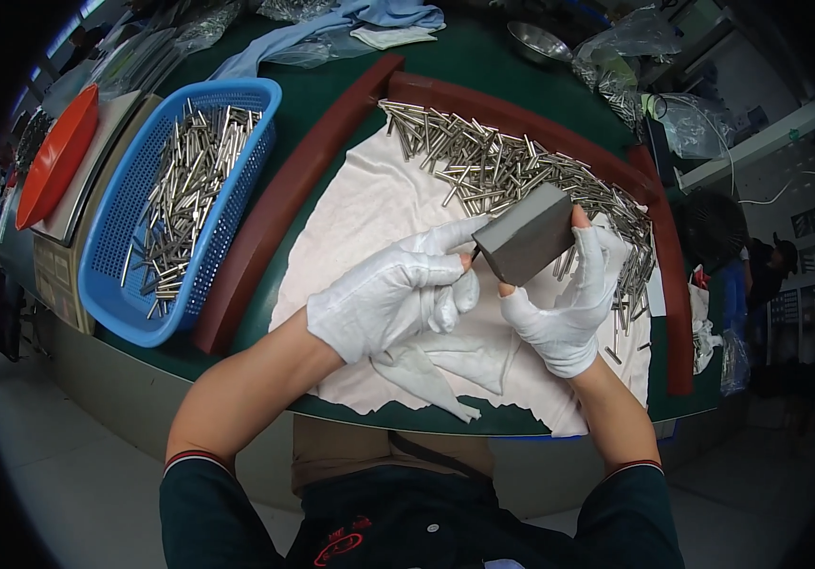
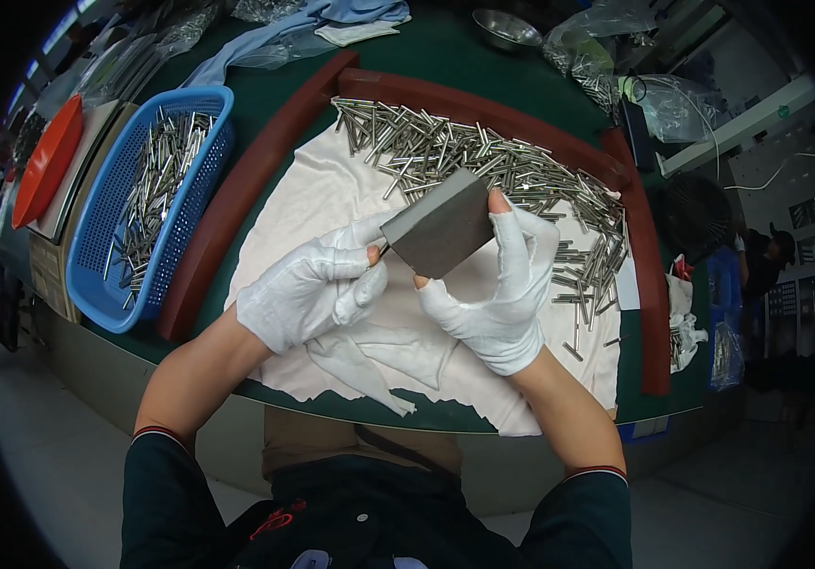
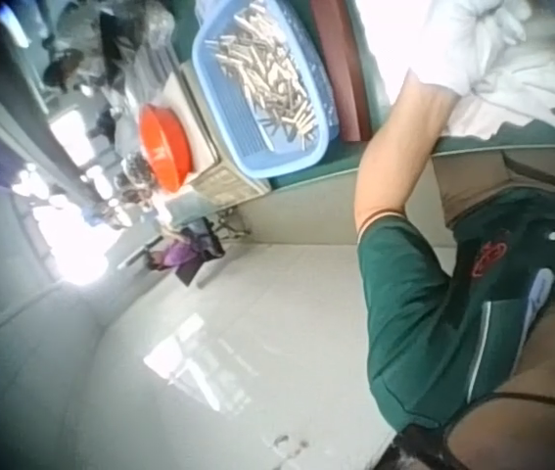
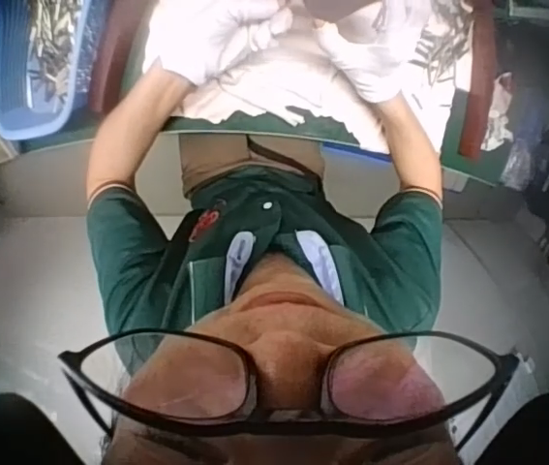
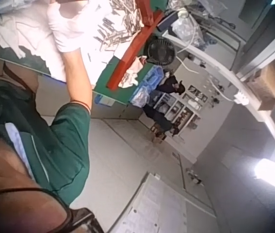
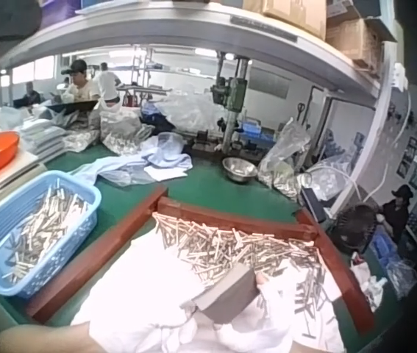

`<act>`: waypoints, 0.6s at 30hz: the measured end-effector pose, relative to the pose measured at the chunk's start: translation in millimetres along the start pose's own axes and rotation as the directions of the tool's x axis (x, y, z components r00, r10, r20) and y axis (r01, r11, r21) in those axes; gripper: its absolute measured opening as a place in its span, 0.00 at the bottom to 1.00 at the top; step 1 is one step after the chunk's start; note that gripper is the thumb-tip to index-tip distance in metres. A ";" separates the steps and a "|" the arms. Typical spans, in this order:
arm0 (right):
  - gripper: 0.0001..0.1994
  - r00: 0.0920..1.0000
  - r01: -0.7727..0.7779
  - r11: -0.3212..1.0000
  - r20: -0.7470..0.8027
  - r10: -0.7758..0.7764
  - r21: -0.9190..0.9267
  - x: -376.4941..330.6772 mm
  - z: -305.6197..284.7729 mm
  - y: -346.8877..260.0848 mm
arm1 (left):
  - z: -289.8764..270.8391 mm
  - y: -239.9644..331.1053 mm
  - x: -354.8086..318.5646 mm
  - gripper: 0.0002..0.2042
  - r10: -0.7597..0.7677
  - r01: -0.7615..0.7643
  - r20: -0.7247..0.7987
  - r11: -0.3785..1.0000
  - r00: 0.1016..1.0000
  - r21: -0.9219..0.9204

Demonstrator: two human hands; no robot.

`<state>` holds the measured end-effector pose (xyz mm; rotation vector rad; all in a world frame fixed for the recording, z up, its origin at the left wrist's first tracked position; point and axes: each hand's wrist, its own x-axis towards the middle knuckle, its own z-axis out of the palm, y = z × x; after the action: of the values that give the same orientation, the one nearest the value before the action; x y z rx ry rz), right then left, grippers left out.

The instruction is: Inspecting and aligning small metal pins against a block at a manufacturing workbench.

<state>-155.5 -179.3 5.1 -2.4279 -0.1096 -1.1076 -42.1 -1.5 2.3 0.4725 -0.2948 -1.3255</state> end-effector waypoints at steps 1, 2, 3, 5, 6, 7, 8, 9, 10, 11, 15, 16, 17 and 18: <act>0.43 1.000 -0.009 1.000 0.009 0.009 0.003 -0.5 -0.9 0.7 | 1.7 -0.3 -1.1 0.28 0.018 -0.018 0.003 0.999 1.000 -0.040; 0.43 1.000 -0.007 1.000 0.008 0.007 0.006 1.3 0.7 -0.1 | 5.4 -0.8 -1.1 0.28 0.020 -0.020 0.002 0.999 1.000 -0.037; 0.43 1.000 0.007 1.000 -0.009 -0.008 -0.017 2.6 1.4 -2.1 | 14.1 -2.4 1.0 0.27 0.020 -0.019 -0.063 1.000 0.998 0.013; 0.43 0.999 0.042 0.999 -0.027 -0.042 -0.035 7.6 0.7 -3.9 | 15.8 -4.4 3.6 0.26 0.019 -0.011 -0.124 0.998 0.992 0.060; 0.43 0.999 0.041 0.999 -0.029 -0.042 -0.033 6.7 0.6 -3.9 | 9.5 -2.8 2.5 0.27 -0.001 0.004 -0.077 0.999 0.997 0.041; 0.43 0.999 0.031 0.999 -0.015 -0.031 -0.030 4.7 -0.3 -3.2 | 5.5 -2.0 1.7 0.27 -0.019 0.020 -0.029 1.000 0.999 0.023; 0.42 1.000 0.021 0.999 -0.001 -0.021 -0.028 2.7 -0.3 -3.0 | 3.9 -3.2 0.4 0.27 -0.019 0.020 -0.031 1.000 0.999 0.025; 0.42 1.000 0.022 0.999 -0.001 -0.022 -0.027 1.2 0.2 -1.6 | 3.5 -5.1 0.0 0.27 0.011 -0.011 -0.010 1.000 1.000 0.017; 0.43 1.000 0.018 1.000 -0.007 -0.018 -0.019 -0.5 1.0 0.0 | 3.3 -6.0 0.1 0.27 0.041 -0.042 0.011 0.999 0.999 0.009; 0.43 1.000 0.014 1.000 -0.012 -0.014 -0.011 -1.0 1.5 1.2 | 4.4 -5.4 1.3 0.27 0.044 -0.044 0.010 0.999 0.999 0.009; 0.43 0.999 0.041 0.998 -0.005 -0.041 -0.044 6.7 0.1 -3.8 | 10.9 -4.8 3.1 0.25 0.013 -0.005 -0.080 0.996 0.997 0.094; 0.43 0.999 0.042 0.998 -0.005 -0.042 -0.041 4.5 -0.6 -3.2 | 11.1 -3.7 2.4 0.24 0.045 -0.034 -0.088 0.993 0.995 0.117; 0.43 0.999 0.033 0.999 0.013 -0.033 -0.040 0.0 -2.8 -2.2 | 10.7 -2.9 1.4 0.24 0.047 -0.036 -0.090 0.992 0.995 0.118; 0.43 0.999 0.024 0.999 0.033 -0.022 -0.043 -2.4 -4.9 -1.5 | 10.2 -3.4 1.2 0.25 0.030 -0.022 -0.071 0.994 0.997 0.103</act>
<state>-160.9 -179.9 6.7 -2.4893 -0.1253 -1.0915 -49.5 -4.9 9.5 0.6003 -0.3084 -1.2690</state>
